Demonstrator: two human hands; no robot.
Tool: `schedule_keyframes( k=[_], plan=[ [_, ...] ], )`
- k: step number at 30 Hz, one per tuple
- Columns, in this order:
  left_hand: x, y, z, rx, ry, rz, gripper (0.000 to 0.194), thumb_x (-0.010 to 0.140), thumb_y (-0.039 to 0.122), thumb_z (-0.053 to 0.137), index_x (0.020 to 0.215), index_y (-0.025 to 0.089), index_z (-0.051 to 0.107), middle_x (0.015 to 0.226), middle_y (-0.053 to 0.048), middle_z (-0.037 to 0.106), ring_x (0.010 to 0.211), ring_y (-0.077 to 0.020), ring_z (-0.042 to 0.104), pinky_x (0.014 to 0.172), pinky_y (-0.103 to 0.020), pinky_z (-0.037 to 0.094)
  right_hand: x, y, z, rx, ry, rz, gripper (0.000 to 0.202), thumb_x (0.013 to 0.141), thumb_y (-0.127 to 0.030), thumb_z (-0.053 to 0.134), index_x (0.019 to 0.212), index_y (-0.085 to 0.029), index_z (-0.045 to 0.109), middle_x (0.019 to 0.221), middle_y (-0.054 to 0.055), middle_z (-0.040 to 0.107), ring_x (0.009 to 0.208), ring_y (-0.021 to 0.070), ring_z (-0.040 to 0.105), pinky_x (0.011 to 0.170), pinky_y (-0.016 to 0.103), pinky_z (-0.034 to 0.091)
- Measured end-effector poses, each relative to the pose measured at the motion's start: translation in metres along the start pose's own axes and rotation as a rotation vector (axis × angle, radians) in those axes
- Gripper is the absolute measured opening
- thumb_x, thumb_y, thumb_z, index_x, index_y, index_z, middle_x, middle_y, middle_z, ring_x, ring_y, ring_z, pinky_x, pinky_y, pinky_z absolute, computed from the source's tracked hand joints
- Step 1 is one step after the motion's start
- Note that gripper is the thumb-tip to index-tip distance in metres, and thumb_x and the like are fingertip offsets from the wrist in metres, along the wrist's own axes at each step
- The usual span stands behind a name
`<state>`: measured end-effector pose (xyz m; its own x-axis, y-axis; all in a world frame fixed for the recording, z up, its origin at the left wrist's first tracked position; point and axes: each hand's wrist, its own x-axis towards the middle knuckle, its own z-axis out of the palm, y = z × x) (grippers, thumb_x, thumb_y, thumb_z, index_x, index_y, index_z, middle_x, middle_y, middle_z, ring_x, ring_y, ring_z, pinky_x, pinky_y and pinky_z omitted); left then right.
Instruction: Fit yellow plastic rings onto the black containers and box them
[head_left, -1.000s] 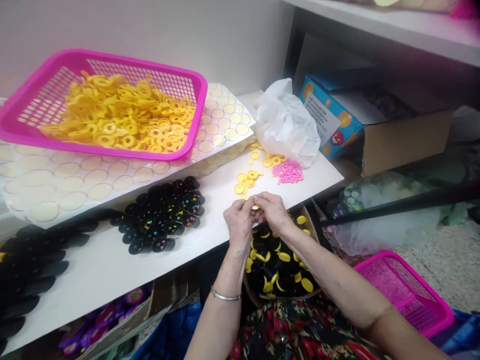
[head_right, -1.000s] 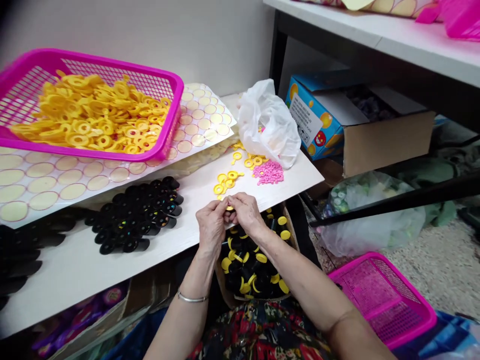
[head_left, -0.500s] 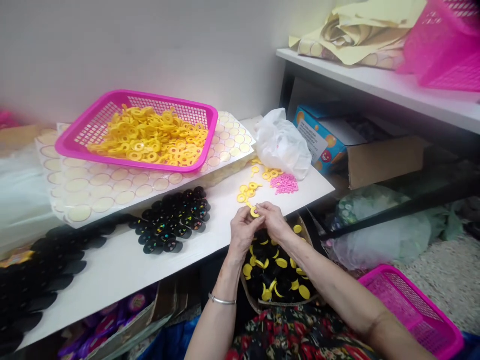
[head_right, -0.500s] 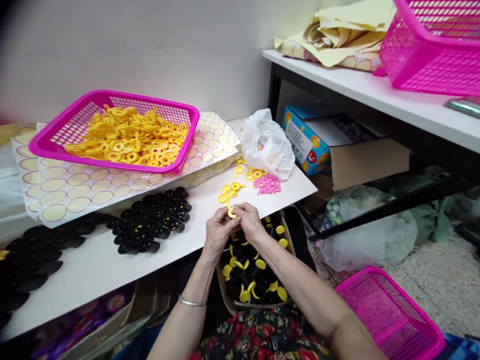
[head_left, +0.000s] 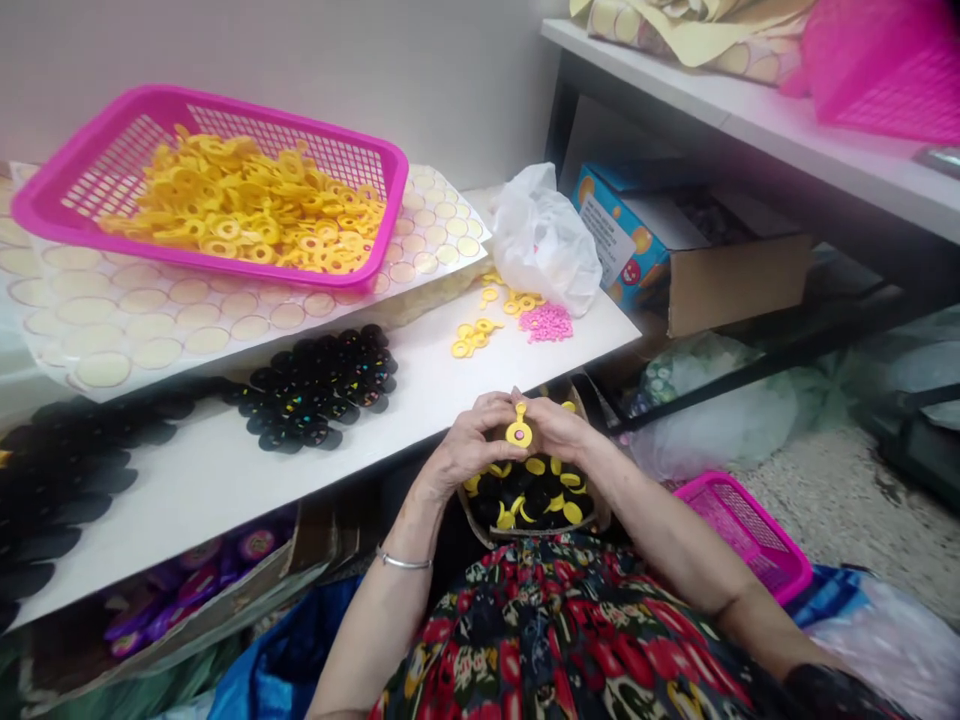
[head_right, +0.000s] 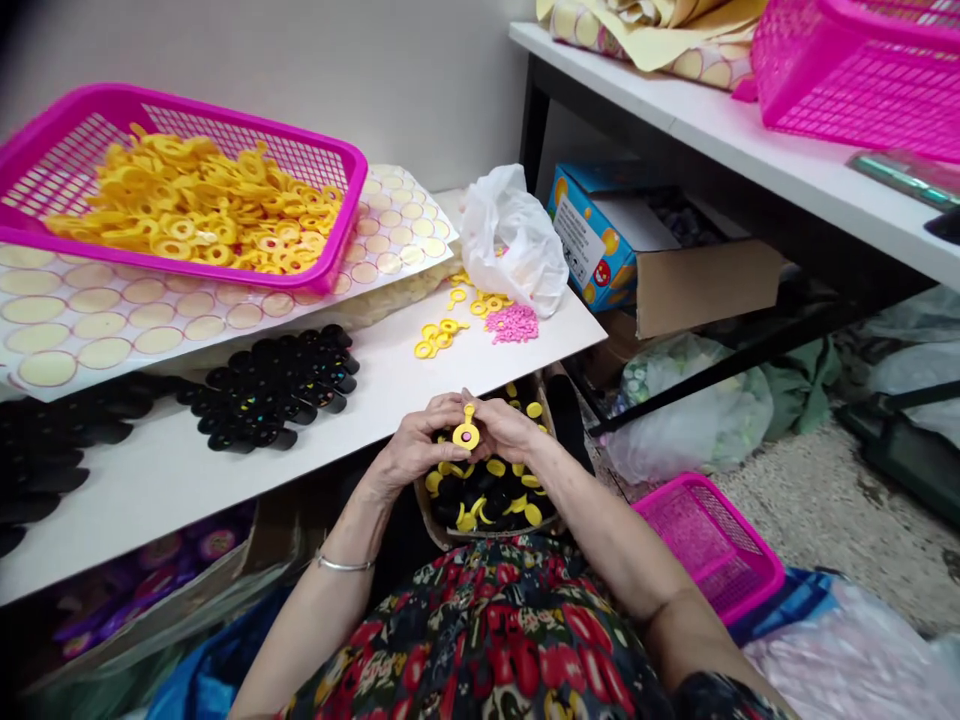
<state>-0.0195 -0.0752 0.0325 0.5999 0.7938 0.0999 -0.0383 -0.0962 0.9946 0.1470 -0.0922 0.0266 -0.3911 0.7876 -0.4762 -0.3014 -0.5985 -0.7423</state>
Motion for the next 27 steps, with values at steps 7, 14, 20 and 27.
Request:
schedule_keyframes(
  k=[7, 14, 20, 27],
  plan=[
    [-0.007, 0.007, 0.003, 0.06, -0.16, -0.057, 0.028, 0.068, 0.028, 0.07, 0.095, 0.022, 0.071, 0.095, -0.008, 0.067, 0.12, -0.0258, 0.041, 0.105, -0.043, 0.026, -0.012, 0.007, -0.017, 0.03, -0.321, 0.083, 0.056, 0.062, -0.049, 0.073, 0.095, -0.007, 0.059, 0.075, 0.009, 0.067, 0.071, 0.021, 0.067, 0.062, 0.032, 0.056],
    [-0.01, -0.001, 0.004, 0.072, -0.117, -0.069, 0.025, 0.072, 0.03, 0.067, 0.095, 0.022, 0.071, 0.103, -0.008, 0.065, 0.117, -0.0246, 0.043, 0.104, -0.041, 0.028, -0.012, 0.018, -0.016, 0.18, -0.175, 0.059, 0.048, 0.076, -0.057, 0.055, 0.086, -0.01, 0.057, 0.072, 0.006, 0.065, 0.07, 0.0176, 0.066, 0.063, 0.032, 0.056],
    [-0.009, -0.006, -0.005, 0.053, -0.011, -0.071, 0.025, 0.073, 0.031, 0.066, 0.095, 0.019, 0.07, 0.101, -0.009, 0.064, 0.118, -0.0239, 0.043, 0.104, -0.037, 0.029, -0.004, 0.019, -0.015, 0.274, -0.222, 0.079, 0.052, 0.078, -0.062, 0.048, 0.089, -0.012, 0.056, 0.081, 0.007, 0.066, 0.081, 0.0179, 0.066, 0.067, 0.03, 0.055],
    [0.005, -0.002, -0.011, 0.132, 0.106, 0.007, 0.027, 0.08, 0.033, 0.057, 0.1, 0.018, 0.066, 0.101, -0.009, 0.061, 0.099, -0.0207, 0.053, 0.093, -0.034, 0.039, 0.006, -0.003, -0.004, 0.175, -0.195, -0.088, 0.048, 0.069, -0.054, 0.066, 0.096, -0.015, 0.057, 0.088, 0.005, 0.064, 0.079, 0.0174, 0.065, 0.068, 0.032, 0.055]
  ],
)
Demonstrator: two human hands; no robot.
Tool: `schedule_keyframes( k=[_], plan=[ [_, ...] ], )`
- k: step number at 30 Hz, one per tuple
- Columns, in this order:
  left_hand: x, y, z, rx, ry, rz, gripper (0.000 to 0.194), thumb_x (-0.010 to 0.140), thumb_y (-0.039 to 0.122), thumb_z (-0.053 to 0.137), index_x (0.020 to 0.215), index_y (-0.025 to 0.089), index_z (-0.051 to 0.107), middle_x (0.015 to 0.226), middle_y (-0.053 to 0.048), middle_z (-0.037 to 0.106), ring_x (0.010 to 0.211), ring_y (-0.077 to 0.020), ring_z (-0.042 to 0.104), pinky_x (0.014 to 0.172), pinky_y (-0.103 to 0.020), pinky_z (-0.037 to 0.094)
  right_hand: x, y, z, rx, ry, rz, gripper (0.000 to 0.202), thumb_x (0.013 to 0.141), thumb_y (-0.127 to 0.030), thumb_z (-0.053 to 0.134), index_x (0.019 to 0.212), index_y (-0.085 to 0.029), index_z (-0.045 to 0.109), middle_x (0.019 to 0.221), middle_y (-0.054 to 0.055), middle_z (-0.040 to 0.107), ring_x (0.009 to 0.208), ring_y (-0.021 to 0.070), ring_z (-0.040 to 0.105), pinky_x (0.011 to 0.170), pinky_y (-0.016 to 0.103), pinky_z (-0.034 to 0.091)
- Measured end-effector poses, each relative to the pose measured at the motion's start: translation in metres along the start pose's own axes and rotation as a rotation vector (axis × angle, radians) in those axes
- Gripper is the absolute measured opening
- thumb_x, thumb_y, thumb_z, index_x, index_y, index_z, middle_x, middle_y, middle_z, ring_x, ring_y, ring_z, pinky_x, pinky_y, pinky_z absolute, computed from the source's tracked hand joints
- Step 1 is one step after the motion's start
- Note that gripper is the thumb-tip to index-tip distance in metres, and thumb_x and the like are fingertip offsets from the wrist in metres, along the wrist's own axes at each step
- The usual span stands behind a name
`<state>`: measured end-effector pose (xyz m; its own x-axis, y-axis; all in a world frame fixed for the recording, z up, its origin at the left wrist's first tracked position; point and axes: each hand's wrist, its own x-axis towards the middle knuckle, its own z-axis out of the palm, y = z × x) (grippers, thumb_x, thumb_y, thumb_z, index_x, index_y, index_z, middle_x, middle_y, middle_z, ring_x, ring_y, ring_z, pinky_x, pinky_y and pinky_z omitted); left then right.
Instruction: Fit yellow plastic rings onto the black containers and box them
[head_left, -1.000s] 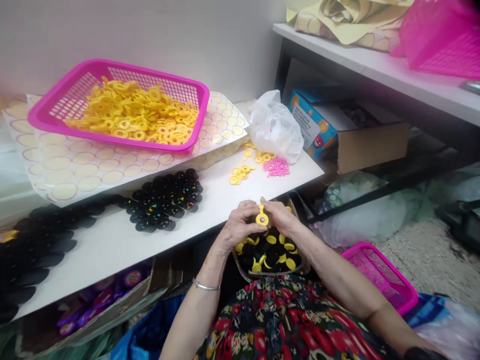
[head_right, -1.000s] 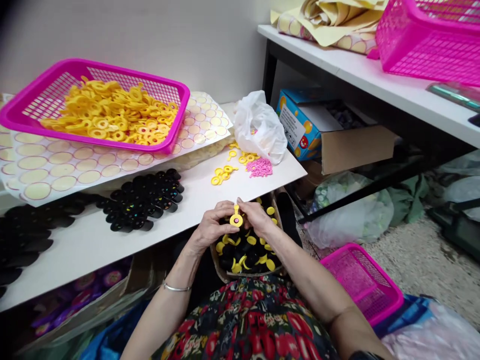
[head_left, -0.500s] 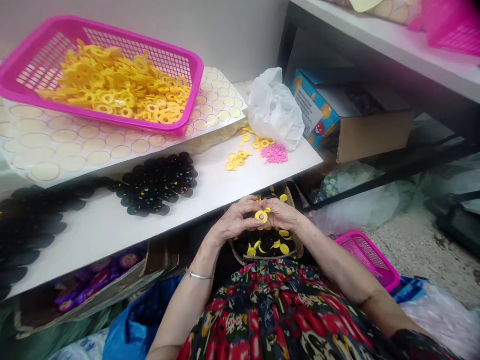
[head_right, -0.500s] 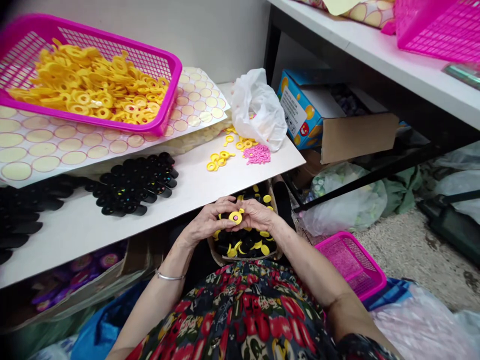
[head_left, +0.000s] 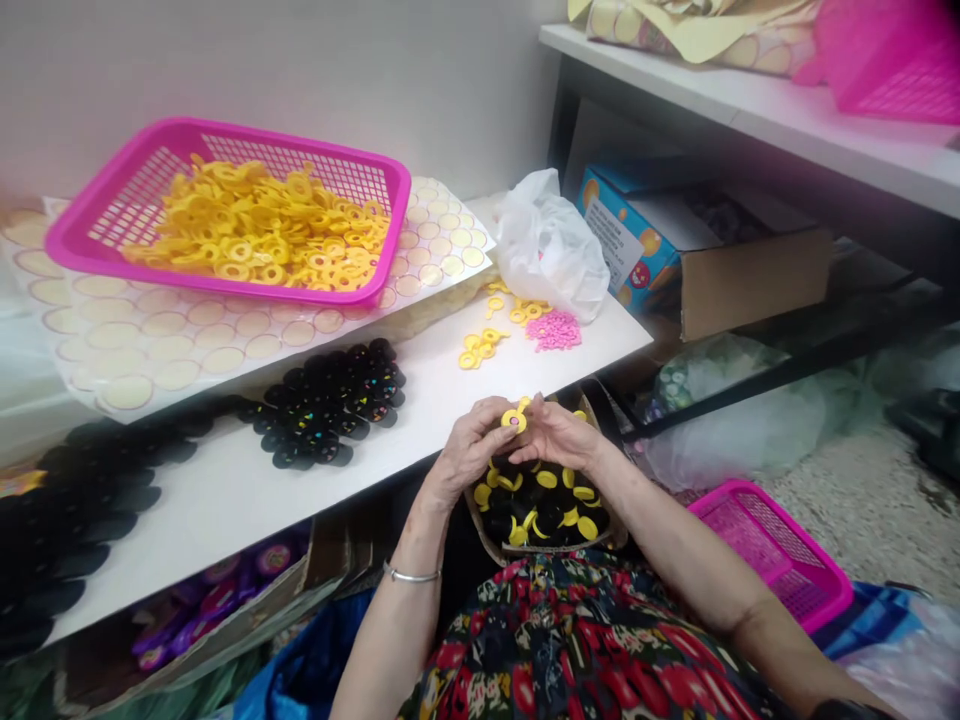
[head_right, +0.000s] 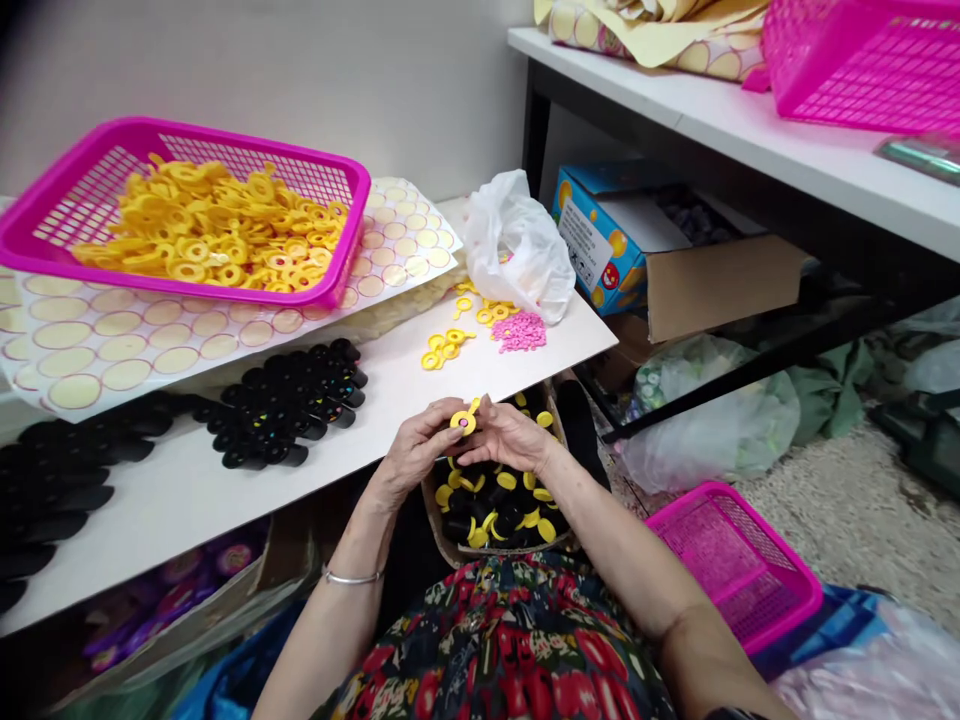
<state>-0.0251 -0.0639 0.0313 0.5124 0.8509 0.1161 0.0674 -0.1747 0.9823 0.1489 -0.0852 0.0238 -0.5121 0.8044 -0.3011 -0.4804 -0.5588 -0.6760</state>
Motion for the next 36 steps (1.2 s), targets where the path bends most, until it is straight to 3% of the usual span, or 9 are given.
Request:
schedule_keyframes(
  k=[3, 6, 12, 15, 21, 28, 32, 36],
  plan=[
    [0.009, -0.001, -0.001, 0.135, 0.158, 0.086, 0.022, 0.079, 0.033, 0.058, 0.095, 0.019, 0.065, 0.096, -0.008, 0.061, 0.097, -0.0203, 0.053, 0.091, -0.033, 0.039, 0.006, -0.008, 0.012, -0.16, 0.197, -0.186, 0.045, 0.063, -0.04, 0.074, 0.099, -0.02, 0.056, 0.092, 0.002, 0.063, 0.079, 0.0142, 0.062, 0.065, 0.027, 0.053],
    [0.018, -0.007, -0.001, 0.296, 0.266, 0.175, 0.018, 0.078, 0.032, 0.059, 0.091, 0.02, 0.063, 0.094, -0.008, 0.061, 0.095, -0.0204, 0.053, 0.09, -0.032, 0.04, 0.016, -0.011, 0.02, -0.297, 0.365, -0.336, 0.04, 0.058, -0.029, 0.077, 0.091, -0.018, 0.058, 0.08, -0.002, 0.063, 0.069, 0.0095, 0.058, 0.064, 0.022, 0.048],
    [0.028, -0.032, -0.002, 0.374, 0.266, 0.225, 0.024, 0.072, 0.028, 0.065, 0.094, 0.02, 0.062, 0.093, -0.007, 0.062, 0.092, -0.0199, 0.055, 0.086, -0.033, 0.043, 0.038, -0.012, 0.017, -0.628, 0.522, -0.424, 0.016, 0.063, -0.029, 0.068, 0.069, -0.016, 0.06, 0.062, -0.005, 0.052, 0.06, 0.0097, 0.049, 0.058, 0.023, 0.041],
    [0.029, -0.043, -0.003, 0.349, 0.288, 0.158, 0.033, 0.063, 0.027, 0.072, 0.094, 0.02, 0.063, 0.09, -0.005, 0.062, 0.086, -0.0189, 0.057, 0.08, -0.033, 0.046, 0.042, -0.012, 0.017, -0.827, 0.53, -0.511, 0.013, 0.067, -0.028, 0.065, 0.068, -0.016, 0.062, 0.067, -0.003, 0.051, 0.066, 0.0111, 0.049, 0.061, 0.024, 0.04],
    [0.033, -0.045, -0.003, 0.423, 0.446, 0.022, 0.014, 0.06, 0.018, 0.065, 0.074, 0.021, 0.068, 0.076, -0.003, 0.059, 0.091, -0.0203, 0.051, 0.078, -0.031, 0.045, 0.043, -0.005, 0.024, -1.151, 0.624, -0.67, 0.01, 0.072, -0.026, 0.063, 0.076, -0.017, 0.061, 0.079, 0.0, 0.049, 0.067, 0.0114, 0.048, 0.064, 0.025, 0.04],
    [0.034, -0.034, -0.002, 0.392, 0.446, -0.079, 0.013, 0.055, 0.016, 0.061, 0.064, 0.02, 0.069, 0.063, -0.002, 0.055, 0.083, -0.0195, 0.047, 0.073, -0.029, 0.042, 0.046, -0.009, 0.027, -1.233, 0.577, -0.628, 0.009, 0.069, -0.018, 0.064, 0.063, -0.017, 0.057, 0.069, -0.002, 0.043, 0.064, 0.0114, 0.045, 0.059, 0.024, 0.037],
    [0.034, -0.029, -0.013, 0.197, 0.348, -0.17, 0.019, 0.053, 0.016, 0.061, 0.069, 0.018, 0.071, 0.064, -0.001, 0.061, 0.074, -0.0164, 0.049, 0.07, -0.029, 0.041, 0.05, -0.011, 0.026, -1.202, 0.574, -0.603, 0.01, 0.065, -0.016, 0.066, 0.061, -0.017, 0.057, 0.066, -0.003, 0.042, 0.061, 0.0105, 0.043, 0.056, 0.024, 0.035],
    [0.034, -0.019, -0.015, -0.327, 0.46, -0.398, 0.024, 0.057, 0.02, 0.059, 0.075, 0.01, 0.069, 0.054, 0.0, 0.058, 0.046, -0.0079, 0.043, 0.045, -0.021, 0.03, 0.05, -0.01, 0.025, -1.138, 0.57, -0.626, 0.008, 0.064, -0.016, 0.067, 0.067, -0.017, 0.06, 0.068, -0.003, 0.045, 0.061, 0.0103, 0.044, 0.058, 0.024, 0.036]
  ],
)
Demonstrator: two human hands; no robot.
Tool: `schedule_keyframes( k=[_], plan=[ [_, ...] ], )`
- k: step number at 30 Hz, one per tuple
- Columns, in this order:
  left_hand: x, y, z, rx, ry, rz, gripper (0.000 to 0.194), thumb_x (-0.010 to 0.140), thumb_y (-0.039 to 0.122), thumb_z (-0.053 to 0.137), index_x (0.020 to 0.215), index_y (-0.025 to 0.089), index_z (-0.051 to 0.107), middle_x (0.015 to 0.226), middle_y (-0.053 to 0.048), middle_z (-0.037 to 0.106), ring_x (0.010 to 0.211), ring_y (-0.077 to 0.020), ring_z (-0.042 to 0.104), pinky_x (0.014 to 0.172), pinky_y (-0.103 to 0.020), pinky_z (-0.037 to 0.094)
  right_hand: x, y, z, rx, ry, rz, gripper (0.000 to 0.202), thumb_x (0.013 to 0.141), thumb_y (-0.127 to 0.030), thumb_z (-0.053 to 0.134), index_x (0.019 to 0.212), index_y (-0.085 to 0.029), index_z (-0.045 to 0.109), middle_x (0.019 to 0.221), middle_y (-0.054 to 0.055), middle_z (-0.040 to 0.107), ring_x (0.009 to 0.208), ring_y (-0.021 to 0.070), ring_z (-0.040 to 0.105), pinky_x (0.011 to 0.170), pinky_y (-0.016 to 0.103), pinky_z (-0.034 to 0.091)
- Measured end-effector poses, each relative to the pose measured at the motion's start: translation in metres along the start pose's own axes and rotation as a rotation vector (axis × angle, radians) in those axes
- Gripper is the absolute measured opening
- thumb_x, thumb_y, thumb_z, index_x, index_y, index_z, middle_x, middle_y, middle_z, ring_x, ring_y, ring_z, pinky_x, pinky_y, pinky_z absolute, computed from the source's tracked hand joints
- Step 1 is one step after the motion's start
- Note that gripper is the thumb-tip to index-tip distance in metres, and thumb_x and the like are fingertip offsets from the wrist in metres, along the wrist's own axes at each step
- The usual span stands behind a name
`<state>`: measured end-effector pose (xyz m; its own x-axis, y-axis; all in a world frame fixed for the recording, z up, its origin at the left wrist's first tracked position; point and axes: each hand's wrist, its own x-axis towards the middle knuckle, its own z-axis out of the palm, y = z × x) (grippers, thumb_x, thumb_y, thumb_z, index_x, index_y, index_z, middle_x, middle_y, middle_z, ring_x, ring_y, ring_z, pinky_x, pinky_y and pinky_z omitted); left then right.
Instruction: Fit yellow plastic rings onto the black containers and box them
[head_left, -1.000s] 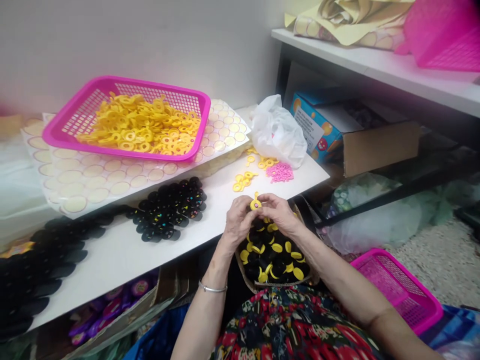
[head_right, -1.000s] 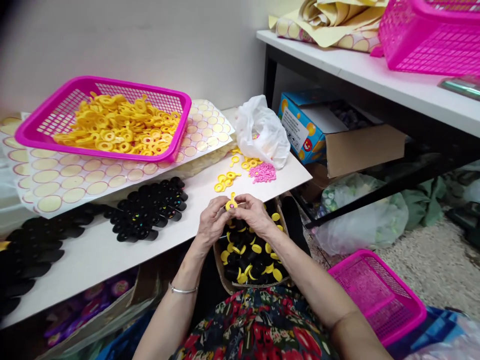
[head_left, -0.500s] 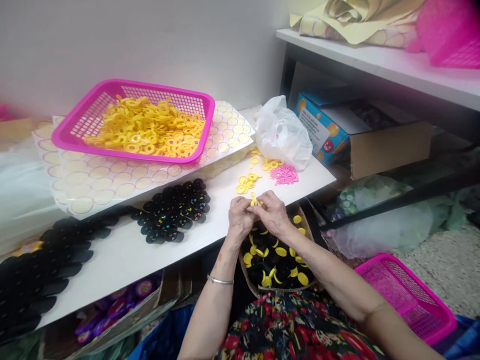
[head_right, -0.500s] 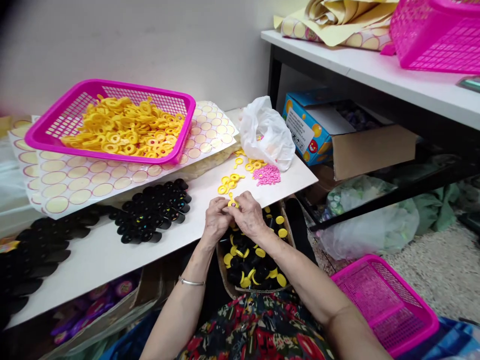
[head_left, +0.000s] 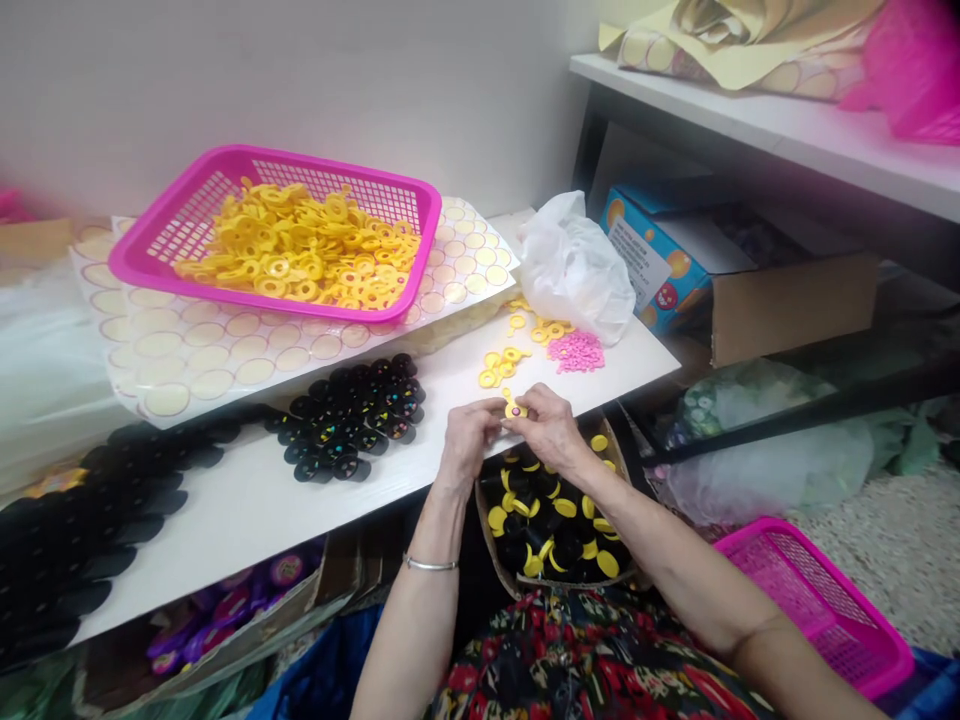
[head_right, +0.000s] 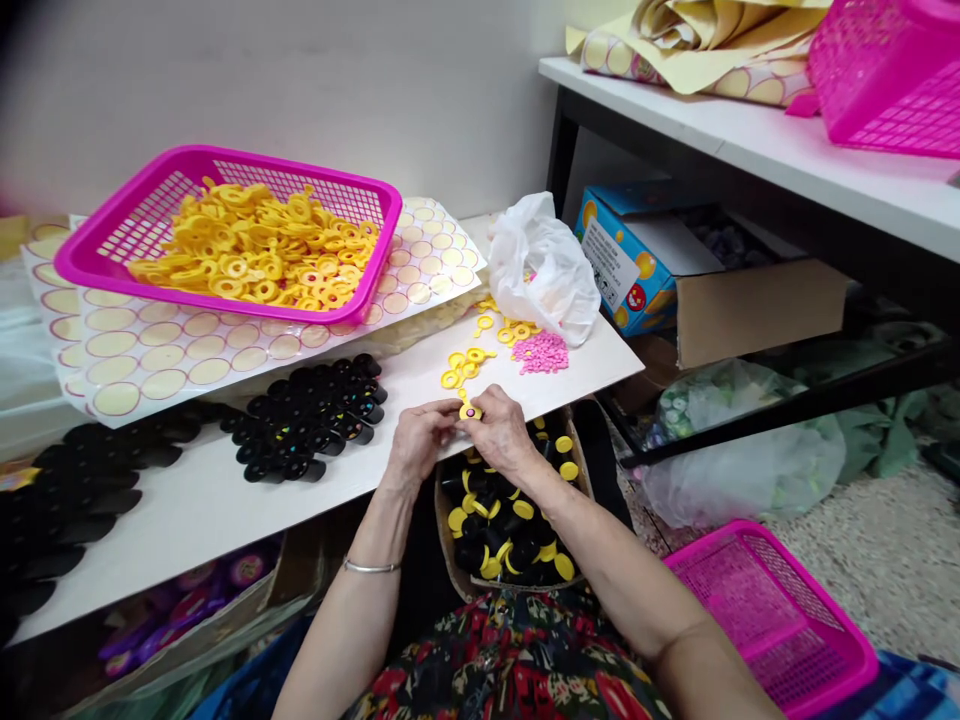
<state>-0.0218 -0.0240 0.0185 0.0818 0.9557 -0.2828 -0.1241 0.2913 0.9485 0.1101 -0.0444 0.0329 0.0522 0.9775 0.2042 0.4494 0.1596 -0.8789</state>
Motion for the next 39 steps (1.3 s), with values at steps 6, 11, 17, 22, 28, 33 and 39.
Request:
schedule_keyframes(
  k=[6, 11, 17, 22, 28, 33, 39],
  plan=[
    [-0.003, 0.0, 0.019, -0.118, 0.05, -0.054, 0.021, 0.057, 0.029, 0.07, 0.061, 0.009, 0.066, 0.054, -0.002, 0.06, 0.049, -0.009, 0.051, 0.049, -0.021, 0.038, -0.004, 0.002, 0.0, 0.12, -0.004, 0.016, 0.005, 0.066, -0.018, 0.067, 0.069, -0.017, 0.063, 0.067, -0.003, 0.045, 0.06, 0.01, 0.043, 0.057, 0.024, 0.036],
    [0.004, -0.009, 0.022, 0.026, 0.157, 0.041, 0.021, 0.057, 0.031, 0.07, 0.06, 0.01, 0.067, 0.055, -0.002, 0.062, 0.052, -0.0116, 0.054, 0.05, -0.021, 0.039, -0.008, 0.009, 0.006, 0.144, 0.065, -0.005, 0.004, 0.069, -0.018, 0.064, 0.073, -0.018, 0.064, 0.071, -0.002, 0.049, 0.062, 0.0102, 0.044, 0.059, 0.024, 0.038],
    [-0.007, -0.008, 0.015, -0.025, 0.038, 0.025, 0.034, 0.068, 0.043, 0.064, 0.07, 0.009, 0.068, 0.047, 0.001, 0.054, 0.043, -0.007, 0.043, 0.044, -0.019, 0.033, -0.011, 0.011, 0.013, 0.215, 0.103, 0.064, 0.009, 0.066, -0.024, 0.066, 0.073, -0.018, 0.063, 0.073, -0.002, 0.054, 0.062, 0.0104, 0.047, 0.059, 0.024, 0.042],
    [-0.022, -0.008, 0.009, -0.15, -0.066, 0.066, 0.03, 0.068, 0.031, 0.062, 0.09, 0.011, 0.067, 0.071, -0.002, 0.063, 0.056, -0.0084, 0.05, 0.055, -0.021, 0.041, -0.02, 0.011, 0.013, 0.468, 0.069, 0.216, 0.032, 0.063, -0.027, 0.068, 0.093, -0.018, 0.065, 0.086, 0.0, 0.06, 0.063, 0.0101, 0.053, 0.063, 0.026, 0.048],
    [-0.027, -0.013, 0.012, 0.059, -0.136, 0.21, 0.038, 0.065, 0.027, 0.067, 0.1, 0.016, 0.065, 0.091, -0.004, 0.062, 0.076, -0.0127, 0.054, 0.069, -0.024, 0.044, -0.033, 0.007, 0.001, 0.912, 0.003, 0.45, 0.045, 0.064, -0.04, 0.071, 0.103, -0.02, 0.065, 0.09, 0.004, 0.065, 0.073, 0.014, 0.06, 0.067, 0.031, 0.051],
    [-0.033, -0.021, 0.018, 0.266, -0.054, 0.38, 0.031, 0.055, 0.027, 0.078, 0.083, 0.018, 0.069, 0.083, -0.003, 0.06, 0.084, -0.0166, 0.053, 0.079, -0.03, 0.043, -0.042, 0.003, -0.02, 0.85, -0.018, 0.473, 0.036, 0.071, -0.048, 0.065, 0.083, -0.015, 0.071, 0.075, 0.005, 0.065, 0.063, 0.0114, 0.053, 0.053, 0.023, 0.043],
    [-0.055, -0.011, 0.015, 0.32, -0.28, 0.385, 0.036, 0.05, 0.018, 0.08, 0.085, 0.02, 0.071, 0.085, -0.004, 0.058, 0.091, -0.0193, 0.05, 0.085, -0.033, 0.04, -0.046, 0.006, -0.043, 0.863, -0.114, 0.601, 0.037, 0.068, -0.05, 0.067, 0.07, -0.014, 0.065, 0.068, 0.003, 0.061, 0.062, 0.0105, 0.053, 0.053, 0.022, 0.044]
  ],
)
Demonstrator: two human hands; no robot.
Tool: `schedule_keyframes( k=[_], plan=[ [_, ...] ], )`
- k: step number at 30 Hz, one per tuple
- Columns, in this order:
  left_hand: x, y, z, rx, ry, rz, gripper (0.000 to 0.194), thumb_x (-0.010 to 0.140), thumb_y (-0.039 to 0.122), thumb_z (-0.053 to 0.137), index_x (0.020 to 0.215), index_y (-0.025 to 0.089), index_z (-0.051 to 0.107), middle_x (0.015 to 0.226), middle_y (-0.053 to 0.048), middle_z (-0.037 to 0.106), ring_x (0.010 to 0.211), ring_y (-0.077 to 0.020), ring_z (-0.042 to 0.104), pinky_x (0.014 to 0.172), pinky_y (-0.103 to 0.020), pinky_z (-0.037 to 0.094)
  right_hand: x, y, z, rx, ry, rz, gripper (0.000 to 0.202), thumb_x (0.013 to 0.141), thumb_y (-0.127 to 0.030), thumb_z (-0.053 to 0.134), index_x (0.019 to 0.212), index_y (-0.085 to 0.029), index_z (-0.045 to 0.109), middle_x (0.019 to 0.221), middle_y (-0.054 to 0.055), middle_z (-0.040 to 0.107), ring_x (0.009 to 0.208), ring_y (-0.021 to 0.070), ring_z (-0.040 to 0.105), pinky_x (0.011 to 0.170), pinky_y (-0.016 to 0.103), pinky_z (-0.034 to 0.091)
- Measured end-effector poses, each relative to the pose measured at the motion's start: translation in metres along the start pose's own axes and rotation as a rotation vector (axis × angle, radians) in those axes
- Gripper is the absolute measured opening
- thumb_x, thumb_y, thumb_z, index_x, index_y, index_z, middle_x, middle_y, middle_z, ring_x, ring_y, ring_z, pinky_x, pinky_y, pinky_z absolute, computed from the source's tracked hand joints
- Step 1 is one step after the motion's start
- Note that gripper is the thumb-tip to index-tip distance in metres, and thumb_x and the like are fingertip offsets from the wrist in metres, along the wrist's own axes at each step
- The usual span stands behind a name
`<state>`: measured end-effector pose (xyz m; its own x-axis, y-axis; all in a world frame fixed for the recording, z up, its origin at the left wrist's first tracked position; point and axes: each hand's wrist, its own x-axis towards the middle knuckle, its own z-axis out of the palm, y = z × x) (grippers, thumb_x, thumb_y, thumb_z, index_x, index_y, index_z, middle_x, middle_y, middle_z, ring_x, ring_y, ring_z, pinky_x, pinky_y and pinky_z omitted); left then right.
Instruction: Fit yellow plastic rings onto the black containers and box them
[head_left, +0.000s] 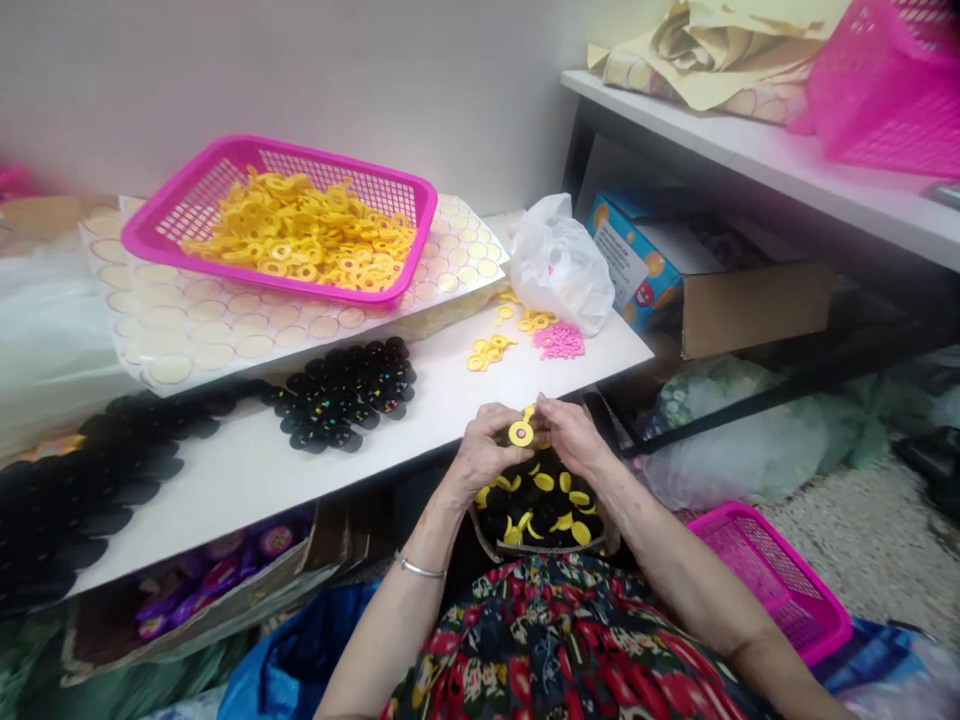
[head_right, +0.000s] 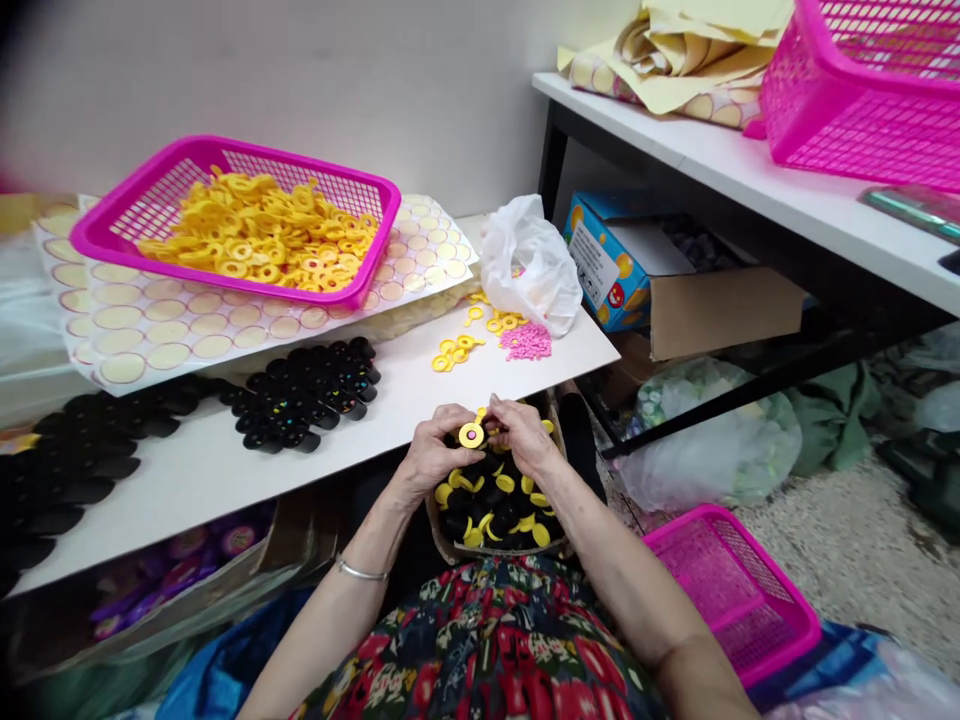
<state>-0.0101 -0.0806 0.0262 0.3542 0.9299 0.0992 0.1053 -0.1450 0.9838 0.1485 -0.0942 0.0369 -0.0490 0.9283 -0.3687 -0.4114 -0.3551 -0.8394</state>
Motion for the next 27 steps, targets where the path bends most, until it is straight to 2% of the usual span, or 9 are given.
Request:
schedule_keyframes(
  k=[4, 7, 11, 14, 17, 22, 27],
  plan=[
    [-0.006, 0.009, -0.002, -0.007, -0.093, 0.021, 0.032, 0.053, 0.016, 0.076, 0.084, 0.019, 0.072, 0.087, -0.005, 0.058, 0.09, -0.0196, 0.05, 0.085, -0.034, 0.04, -0.004, -0.002, -0.01, 0.055, -0.322, 0.205, 0.039, 0.066, -0.049, 0.07, 0.081, -0.013, 0.063, 0.075, 0.003, 0.063, 0.068, 0.0137, 0.059, 0.065, 0.034, 0.052],
    [-0.008, 0.011, -0.002, 0.067, -0.16, 0.062, 0.026, 0.054, 0.013, 0.072, 0.079, 0.02, 0.072, 0.079, -0.004, 0.06, 0.092, -0.0216, 0.048, 0.087, -0.037, 0.04, -0.007, -0.001, -0.015, 0.026, -0.434, 0.257, 0.039, 0.061, -0.037, 0.077, 0.086, -0.012, 0.061, 0.077, 0.003, 0.064, 0.07, 0.0138, 0.062, 0.067, 0.033, 0.052],
    [-0.011, 0.008, 0.004, 0.176, -0.259, 0.116, 0.03, 0.053, 0.009, 0.066, 0.078, 0.023, 0.072, 0.075, -0.003, 0.063, 0.099, -0.0243, 0.046, 0.091, -0.041, 0.037, -0.009, 0.0, -0.021, -0.07, -0.46, 0.252, 0.037, 0.051, -0.016, 0.081, 0.082, -0.012, 0.061, 0.069, -0.002, 0.062, 0.06, 0.0081, 0.058, 0.057, 0.02, 0.047],
    [-0.013, 0.007, 0.01, 0.191, -0.294, 0.165, 0.029, 0.053, 0.009, 0.065, 0.078, 0.022, 0.072, 0.075, -0.003, 0.064, 0.098, -0.0246, 0.046, 0.09, -0.041, 0.038, -0.01, 0.0, -0.023, -0.145, -0.477, 0.223, 0.043, 0.046, -0.009, 0.08, 0.085, -0.012, 0.064, 0.07, -0.003, 0.061, 0.062, 0.0073, 0.056, 0.056, 0.017, 0.043],
    [-0.013, 0.01, 0.014, 0.214, -0.324, 0.182, 0.024, 0.053, 0.01, 0.063, 0.072, 0.022, 0.072, 0.074, -0.004, 0.065, 0.095, -0.0252, 0.047, 0.088, -0.041, 0.039, -0.011, -0.001, -0.024, -0.211, -0.496, 0.223, 0.049, 0.043, -0.009, 0.079, 0.09, -0.013, 0.065, 0.075, -0.003, 0.063, 0.069, 0.0101, 0.057, 0.061, 0.02, 0.043],
    [-0.014, 0.015, 0.018, 0.24, -0.355, 0.197, 0.016, 0.053, 0.01, 0.063, 0.063, 0.021, 0.069, 0.074, -0.005, 0.066, 0.095, -0.026, 0.048, 0.086, -0.04, 0.039, -0.015, 0.002, -0.026, -0.236, -0.521, 0.23, 0.038, 0.043, -0.012, 0.079, 0.078, -0.012, 0.066, 0.07, -0.003, 0.062, 0.065, 0.0105, 0.056, 0.06, 0.022, 0.042],
    [-0.018, 0.012, 0.021, 0.247, -0.373, 0.215, 0.018, 0.055, 0.009, 0.06, 0.065, 0.02, 0.068, 0.072, -0.003, 0.065, 0.089, -0.0239, 0.05, 0.093, -0.042, 0.035, -0.02, 0.021, -0.028, -0.191, -0.418, 0.159, 0.04, 0.043, -0.022, 0.079, 0.081, -0.013, 0.068, 0.073, 0.0, 0.063, 0.068, 0.0144, 0.057, 0.058, 0.024, 0.043]
  ],
)
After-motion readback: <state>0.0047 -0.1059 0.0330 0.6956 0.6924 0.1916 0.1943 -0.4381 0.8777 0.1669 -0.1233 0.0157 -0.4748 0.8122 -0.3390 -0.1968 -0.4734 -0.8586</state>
